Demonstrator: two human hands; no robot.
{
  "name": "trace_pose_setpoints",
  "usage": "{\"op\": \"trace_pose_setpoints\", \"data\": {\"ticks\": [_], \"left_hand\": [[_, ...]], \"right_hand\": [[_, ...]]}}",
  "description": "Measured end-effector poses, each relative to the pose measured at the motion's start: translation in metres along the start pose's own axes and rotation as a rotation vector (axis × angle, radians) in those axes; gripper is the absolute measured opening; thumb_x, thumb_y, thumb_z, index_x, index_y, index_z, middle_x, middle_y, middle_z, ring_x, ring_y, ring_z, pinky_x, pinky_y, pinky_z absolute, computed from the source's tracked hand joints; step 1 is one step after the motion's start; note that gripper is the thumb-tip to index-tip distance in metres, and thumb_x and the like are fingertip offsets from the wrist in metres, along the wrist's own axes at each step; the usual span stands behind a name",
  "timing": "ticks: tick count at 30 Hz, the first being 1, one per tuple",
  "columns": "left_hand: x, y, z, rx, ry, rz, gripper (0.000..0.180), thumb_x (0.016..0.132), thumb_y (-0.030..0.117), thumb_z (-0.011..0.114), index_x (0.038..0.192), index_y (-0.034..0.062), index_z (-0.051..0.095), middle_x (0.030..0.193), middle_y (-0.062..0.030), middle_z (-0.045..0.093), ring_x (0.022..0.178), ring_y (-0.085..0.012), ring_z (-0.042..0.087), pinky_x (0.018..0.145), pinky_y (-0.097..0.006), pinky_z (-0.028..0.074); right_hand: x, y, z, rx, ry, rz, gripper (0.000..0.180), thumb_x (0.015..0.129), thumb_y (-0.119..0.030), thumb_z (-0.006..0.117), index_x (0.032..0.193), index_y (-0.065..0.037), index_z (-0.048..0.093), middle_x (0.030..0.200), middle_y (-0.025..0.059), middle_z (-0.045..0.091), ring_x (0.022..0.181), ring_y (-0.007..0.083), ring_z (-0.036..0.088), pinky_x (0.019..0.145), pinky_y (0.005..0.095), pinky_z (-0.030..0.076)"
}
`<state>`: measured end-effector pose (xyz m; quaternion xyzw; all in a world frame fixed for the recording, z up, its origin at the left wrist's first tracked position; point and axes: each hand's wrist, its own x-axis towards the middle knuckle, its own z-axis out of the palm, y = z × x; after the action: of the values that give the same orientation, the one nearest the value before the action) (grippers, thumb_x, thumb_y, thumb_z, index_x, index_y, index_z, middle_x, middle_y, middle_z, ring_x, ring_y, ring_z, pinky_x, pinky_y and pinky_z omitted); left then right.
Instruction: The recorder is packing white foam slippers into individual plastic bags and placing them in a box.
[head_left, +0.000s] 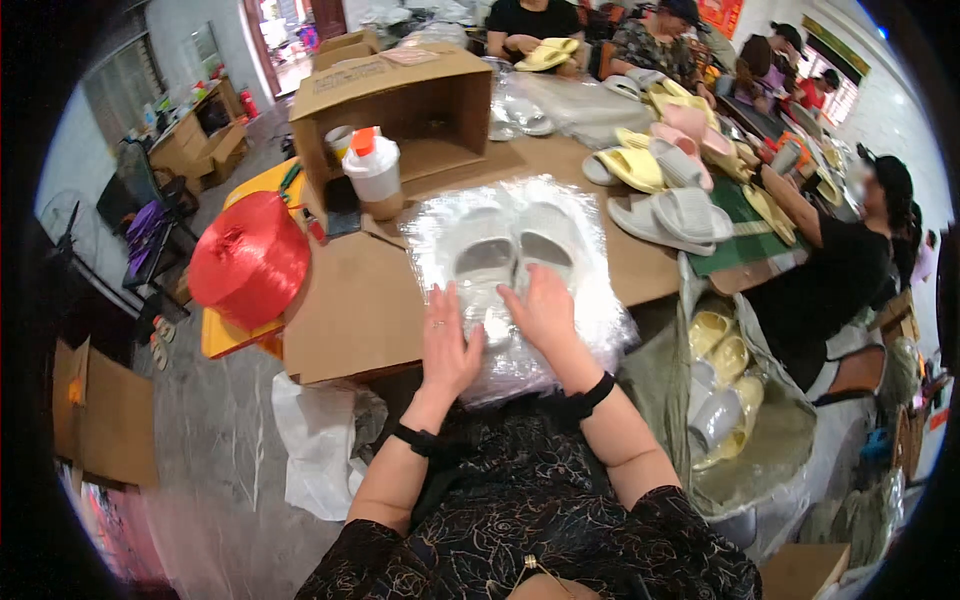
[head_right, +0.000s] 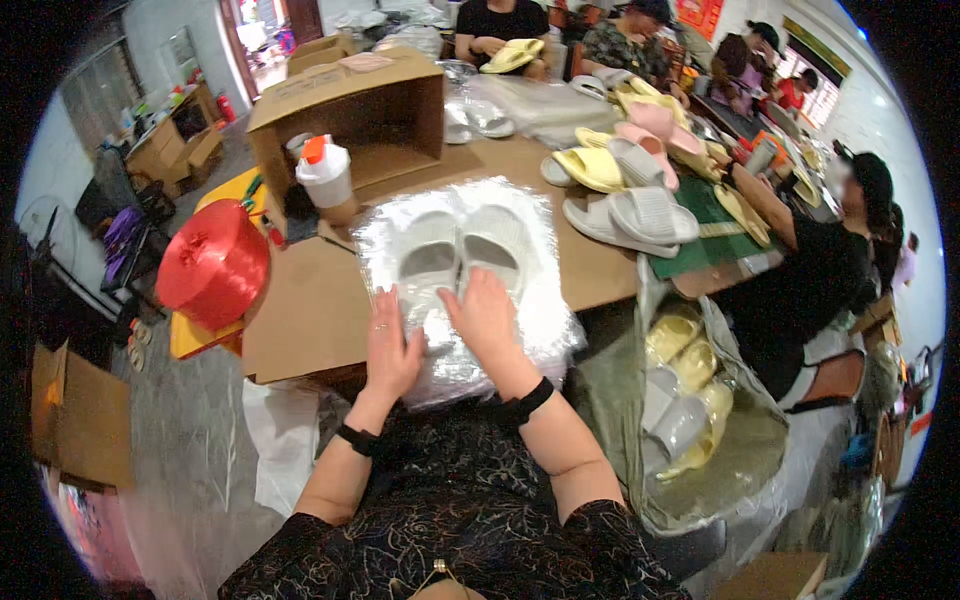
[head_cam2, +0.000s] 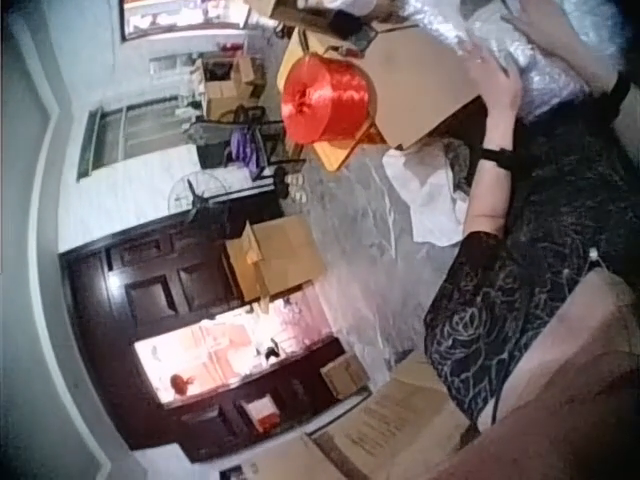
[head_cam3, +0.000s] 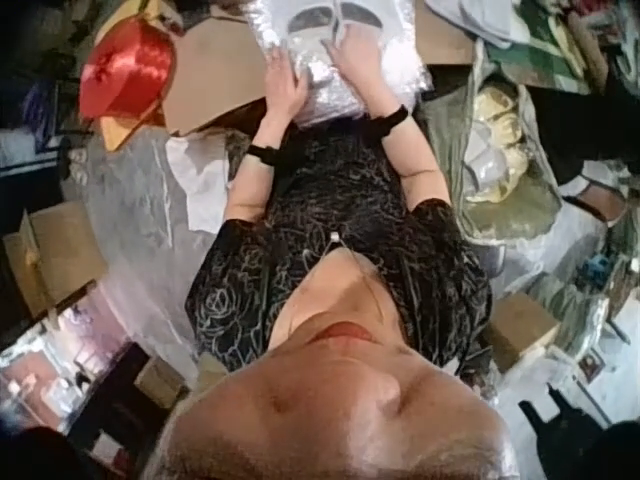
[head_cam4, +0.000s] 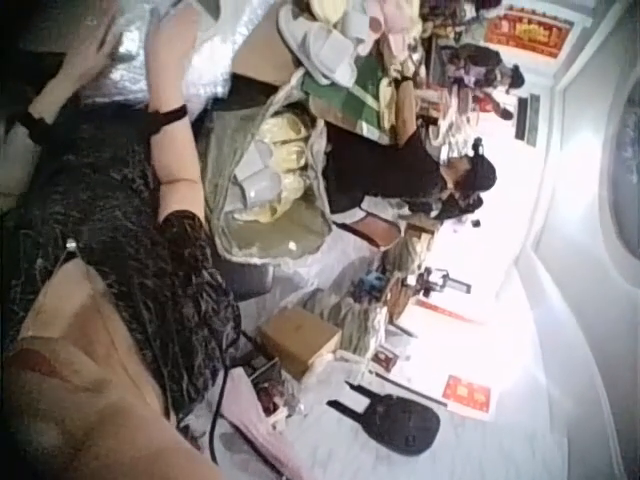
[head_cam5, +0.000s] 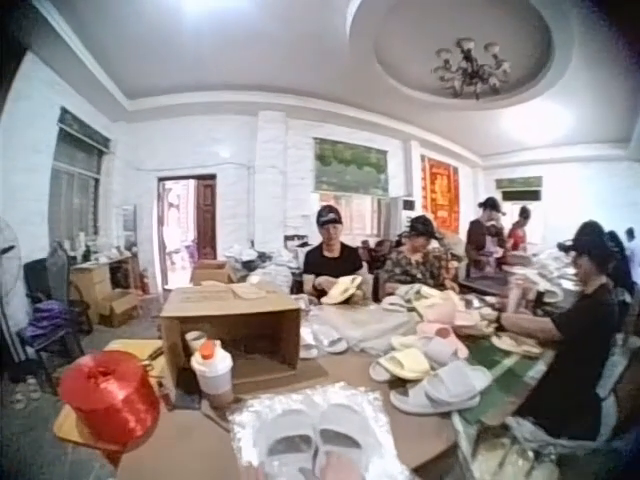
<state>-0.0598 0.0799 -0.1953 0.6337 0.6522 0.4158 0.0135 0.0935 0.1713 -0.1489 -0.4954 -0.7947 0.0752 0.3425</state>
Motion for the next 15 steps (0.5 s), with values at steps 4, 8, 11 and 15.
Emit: {"op": "trace_pose_setpoints", "data": {"ticks": [4, 8, 11, 15], "left_hand": [[-0.005, 0.001, 0.007, 0.119, -0.014, -0.051, 0.066, 0.094, 0.026, 0.055, 0.15, -0.0013, 0.034, 0.15, -0.0331, 0.035, 0.141, -0.0478, 0.032, 0.118, -0.053, 0.024], [-0.016, 0.007, 0.017, 0.005, 0.033, -0.047, 0.064, 0.096, 0.031, 0.053, 0.147, -0.0035, 0.036, 0.148, -0.0317, 0.039, 0.141, -0.0468, 0.033, 0.118, -0.053, 0.023], [-0.022, 0.011, 0.011, 0.028, 0.036, -0.039, 0.063, 0.099, 0.034, 0.052, 0.147, -0.004, 0.035, 0.15, -0.031, 0.037, 0.141, -0.0481, 0.032, 0.118, -0.052, 0.023], [-0.009, 0.012, 0.008, 0.068, -0.049, -0.019, 0.068, 0.096, 0.04, 0.056, 0.147, -0.0019, 0.038, 0.148, -0.0298, 0.041, 0.14, -0.0473, 0.033, 0.117, -0.052, 0.025]], "right_hand": [[0.028, -0.001, 0.009, 0.055, -0.096, 0.137, 0.058, 0.084, -0.042, 0.073, 0.108, 0.009, 0.057, 0.105, 0.028, 0.062, 0.101, 0.0441, 0.06, 0.087, 0.0485, 0.049], [0.032, 0.016, 0.006, -0.02, -0.109, 0.117, 0.054, 0.082, -0.043, 0.075, 0.101, 0.005, 0.058, 0.098, 0.0282, 0.066, 0.091, 0.0447, 0.066, 0.081, 0.0504, 0.051], [0.038, 0.021, 0.013, -0.116, -0.166, 0.16, 0.055, 0.082, -0.044, 0.073, 0.103, 0.005, 0.058, 0.094, 0.0273, 0.068, 0.09, 0.0437, 0.067, 0.081, 0.0505, 0.052], [0.053, 0.037, 0.026, -0.214, -0.135, 0.113, 0.044, 0.083, -0.044, 0.067, 0.093, -0.001, 0.069, 0.088, 0.0228, 0.071, 0.085, 0.0401, 0.069, 0.08, 0.0505, 0.054]]}}
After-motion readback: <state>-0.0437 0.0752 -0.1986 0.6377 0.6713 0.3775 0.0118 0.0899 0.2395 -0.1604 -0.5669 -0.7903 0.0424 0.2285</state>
